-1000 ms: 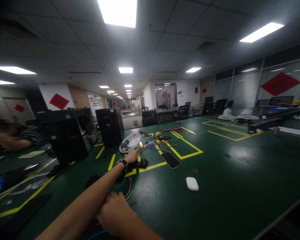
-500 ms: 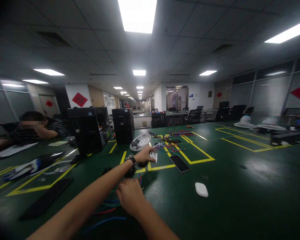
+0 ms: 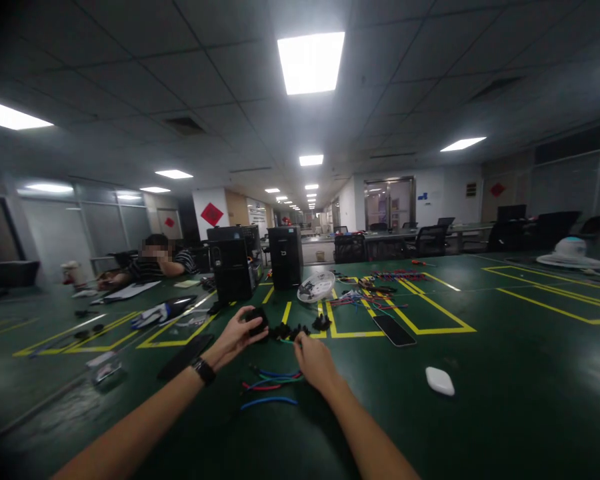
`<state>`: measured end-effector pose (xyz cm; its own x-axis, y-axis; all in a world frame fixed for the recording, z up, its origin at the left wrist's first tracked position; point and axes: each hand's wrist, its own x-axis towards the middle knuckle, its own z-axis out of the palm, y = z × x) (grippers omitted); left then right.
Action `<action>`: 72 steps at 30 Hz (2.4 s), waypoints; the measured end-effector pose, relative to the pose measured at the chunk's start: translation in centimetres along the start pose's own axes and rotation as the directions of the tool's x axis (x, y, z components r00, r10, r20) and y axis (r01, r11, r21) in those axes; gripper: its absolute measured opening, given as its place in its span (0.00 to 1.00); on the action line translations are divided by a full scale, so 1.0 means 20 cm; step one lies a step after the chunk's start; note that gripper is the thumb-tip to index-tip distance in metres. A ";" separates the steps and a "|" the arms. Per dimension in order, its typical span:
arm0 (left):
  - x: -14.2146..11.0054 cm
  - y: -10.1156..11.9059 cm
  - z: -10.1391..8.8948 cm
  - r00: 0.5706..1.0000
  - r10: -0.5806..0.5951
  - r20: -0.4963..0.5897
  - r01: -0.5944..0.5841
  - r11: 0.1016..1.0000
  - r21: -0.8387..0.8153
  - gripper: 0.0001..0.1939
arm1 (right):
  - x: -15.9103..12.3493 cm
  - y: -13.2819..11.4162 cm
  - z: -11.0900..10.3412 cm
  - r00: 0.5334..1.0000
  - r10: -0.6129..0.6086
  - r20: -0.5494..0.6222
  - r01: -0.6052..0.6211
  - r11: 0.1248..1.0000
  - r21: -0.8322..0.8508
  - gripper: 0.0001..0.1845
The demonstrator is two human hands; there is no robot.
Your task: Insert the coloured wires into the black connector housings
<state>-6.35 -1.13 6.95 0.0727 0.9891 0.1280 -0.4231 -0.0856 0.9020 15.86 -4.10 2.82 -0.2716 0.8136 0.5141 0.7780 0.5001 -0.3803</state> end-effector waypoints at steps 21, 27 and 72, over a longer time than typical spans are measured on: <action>-0.14 -0.23 -0.08 0.988 -0.139 -0.067 0.111 0.944 -0.311 0.11 | -0.05 -0.15 0.11 0.985 -0.094 0.145 0.060 0.973 0.224 0.11; -0.16 -0.21 -0.06 0.992 -0.115 -0.049 0.094 0.944 -0.317 0.13 | -0.05 -0.15 0.11 0.988 -0.073 0.134 0.044 0.977 0.208 0.10; -0.14 -0.25 -0.07 0.992 -0.082 -0.094 0.056 0.965 -0.257 0.18 | -0.02 -0.10 0.05 0.987 -0.141 0.081 0.132 0.986 0.102 0.13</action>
<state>-5.77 -3.35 1.54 0.0220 0.9997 0.0138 -0.6360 0.0034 0.7717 13.85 -5.11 2.49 -0.4231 0.7564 0.4989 0.6737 0.6308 -0.3850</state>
